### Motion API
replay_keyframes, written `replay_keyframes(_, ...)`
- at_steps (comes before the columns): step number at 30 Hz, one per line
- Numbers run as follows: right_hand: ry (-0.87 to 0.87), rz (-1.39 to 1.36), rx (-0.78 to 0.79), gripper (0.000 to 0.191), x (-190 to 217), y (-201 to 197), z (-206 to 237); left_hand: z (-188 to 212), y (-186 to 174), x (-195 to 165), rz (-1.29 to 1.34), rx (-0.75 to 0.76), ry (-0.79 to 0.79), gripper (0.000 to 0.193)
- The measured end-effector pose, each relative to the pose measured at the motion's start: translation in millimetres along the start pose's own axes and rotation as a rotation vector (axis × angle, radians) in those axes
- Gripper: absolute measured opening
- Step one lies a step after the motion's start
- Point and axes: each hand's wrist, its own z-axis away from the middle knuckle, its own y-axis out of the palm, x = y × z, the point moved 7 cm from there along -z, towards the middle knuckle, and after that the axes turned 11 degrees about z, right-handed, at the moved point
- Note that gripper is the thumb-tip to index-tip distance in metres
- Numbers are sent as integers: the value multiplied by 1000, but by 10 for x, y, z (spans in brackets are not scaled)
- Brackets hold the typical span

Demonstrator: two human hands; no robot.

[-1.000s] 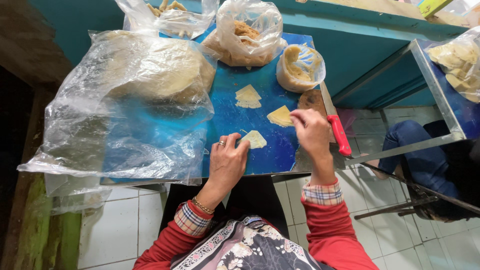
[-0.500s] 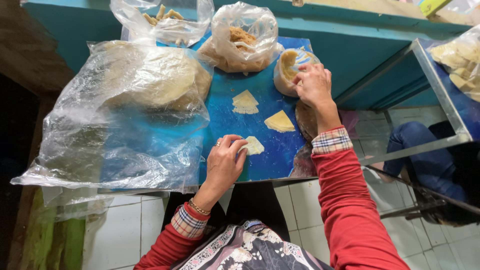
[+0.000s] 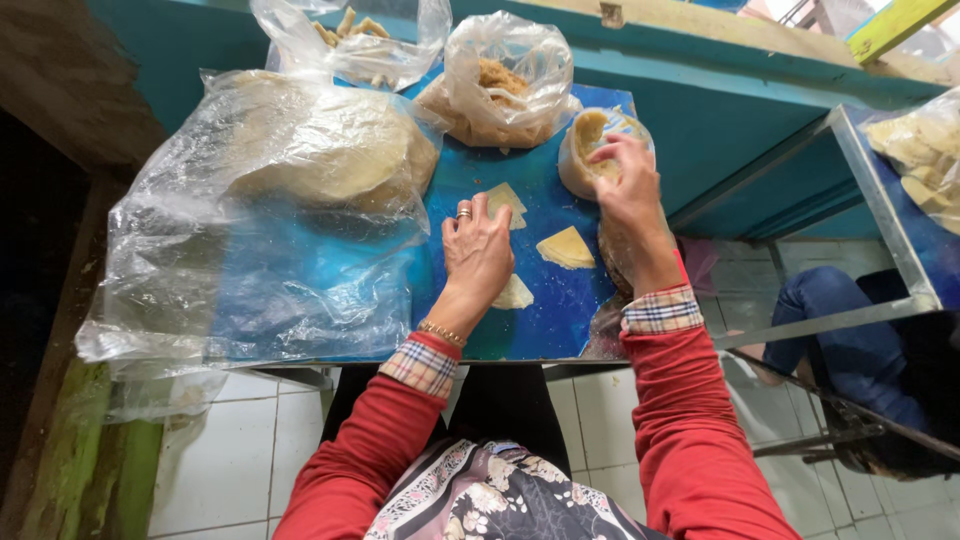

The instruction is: The person folds triangular pastry wrappers at a small table. They place filling from a plastic bag onto a wrapper using a spoon, then fold the wrapper over the filling into a triangular parcel and set the finished parcel aside, repeating the process with more wrappers.

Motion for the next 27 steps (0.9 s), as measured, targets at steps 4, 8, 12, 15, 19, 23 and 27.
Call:
replay_keyframes(4,-324,267,236,42,442,597,4,-145,297,216,-110,54,-48,32)
replay_keyframes(8,-393,653,322,60,513,1041,224,-148,428,353,-131,60,-31,31)
replay_keyframes(12,-485,835,202,66,451,1064,254,-119,461,376,-147,81,-13,31)
replay_keyframes(15,-491,850,151,60,381,1068,95,-103,438,376,-120,54,-15,39)
replay_keyframes(19,-533,892,74,36,383,982,-201,-36,438,353,-134,-1,23,40)
replay_keyframes(23,-234,516,-10,24,398,593,-903,-33,450,344,-162,-56,35,42)
replay_keyframes(27,-57,410,136,14,521,558,-1481,-1,516,364,-127,21,-16,43)
